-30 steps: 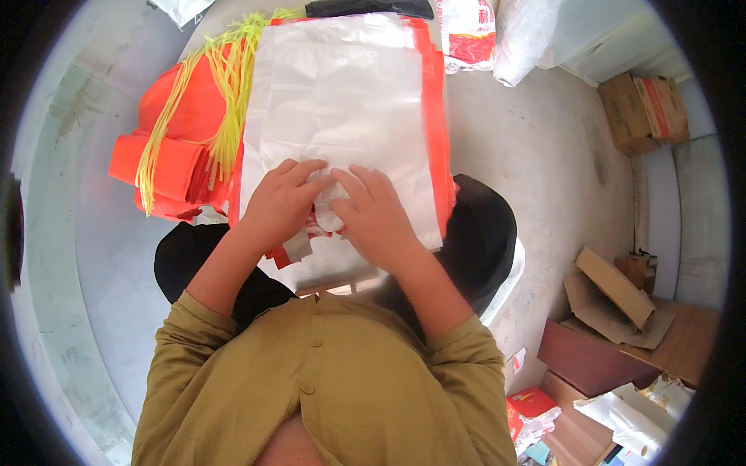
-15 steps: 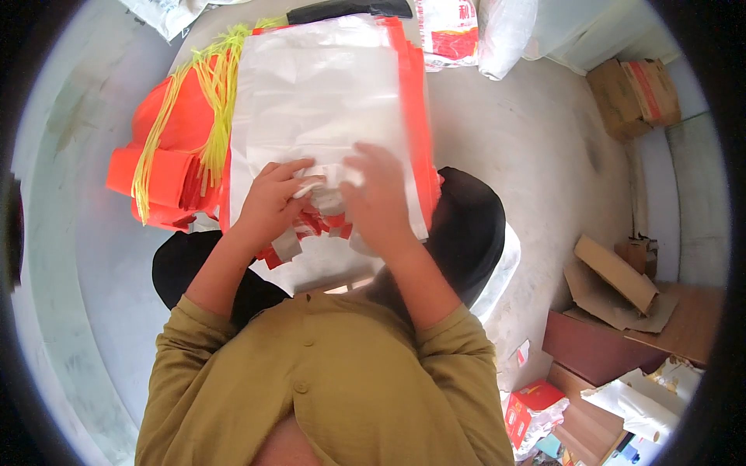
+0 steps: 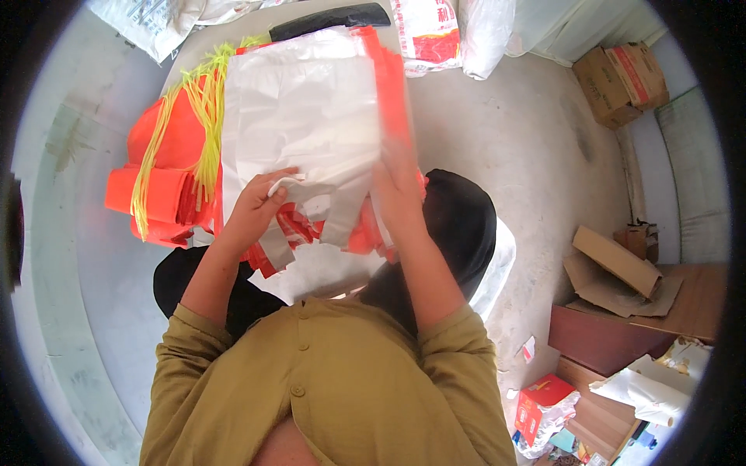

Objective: The person organizes plastic bags by flattening them, rolling a stack into a bundle, and securing the bundle with a yellow plastic strap.

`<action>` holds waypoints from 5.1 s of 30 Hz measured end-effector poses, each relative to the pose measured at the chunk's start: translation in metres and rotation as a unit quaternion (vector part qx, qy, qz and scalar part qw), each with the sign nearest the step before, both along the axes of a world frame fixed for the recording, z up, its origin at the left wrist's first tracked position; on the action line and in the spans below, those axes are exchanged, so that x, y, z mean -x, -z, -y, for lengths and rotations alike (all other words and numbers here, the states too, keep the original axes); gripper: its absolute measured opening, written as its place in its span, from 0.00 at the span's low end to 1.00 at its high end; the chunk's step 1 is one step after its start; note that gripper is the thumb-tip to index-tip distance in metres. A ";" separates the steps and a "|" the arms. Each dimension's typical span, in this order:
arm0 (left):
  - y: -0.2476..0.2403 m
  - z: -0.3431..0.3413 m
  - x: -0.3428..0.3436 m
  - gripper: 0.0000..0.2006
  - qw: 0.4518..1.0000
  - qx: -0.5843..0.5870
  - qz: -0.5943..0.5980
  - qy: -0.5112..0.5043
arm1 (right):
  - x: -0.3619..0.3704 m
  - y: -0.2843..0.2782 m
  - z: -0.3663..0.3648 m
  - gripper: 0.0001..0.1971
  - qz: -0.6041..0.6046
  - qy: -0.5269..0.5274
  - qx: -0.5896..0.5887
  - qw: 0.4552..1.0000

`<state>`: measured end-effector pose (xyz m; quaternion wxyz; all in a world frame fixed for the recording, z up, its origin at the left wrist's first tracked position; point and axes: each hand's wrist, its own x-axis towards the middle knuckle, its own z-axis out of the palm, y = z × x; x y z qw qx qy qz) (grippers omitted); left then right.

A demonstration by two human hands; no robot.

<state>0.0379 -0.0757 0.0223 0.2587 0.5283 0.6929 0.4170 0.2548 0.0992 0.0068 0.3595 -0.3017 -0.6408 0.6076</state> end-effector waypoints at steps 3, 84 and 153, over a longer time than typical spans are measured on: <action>-0.001 -0.001 0.000 0.15 1.000 0.009 0.028 -0.002 | 0.001 0.006 -0.005 0.25 0.011 0.022 0.005 1.000; -0.005 -0.022 -0.028 0.07 0.985 -0.036 -0.118 -0.123 | 0.029 -0.017 0.028 0.12 0.041 -0.204 -0.409 0.888; -0.016 -0.007 0.040 0.13 0.958 0.120 -0.031 -0.258 | 0.071 -0.046 -0.063 0.20 0.297 -0.183 -0.186 0.919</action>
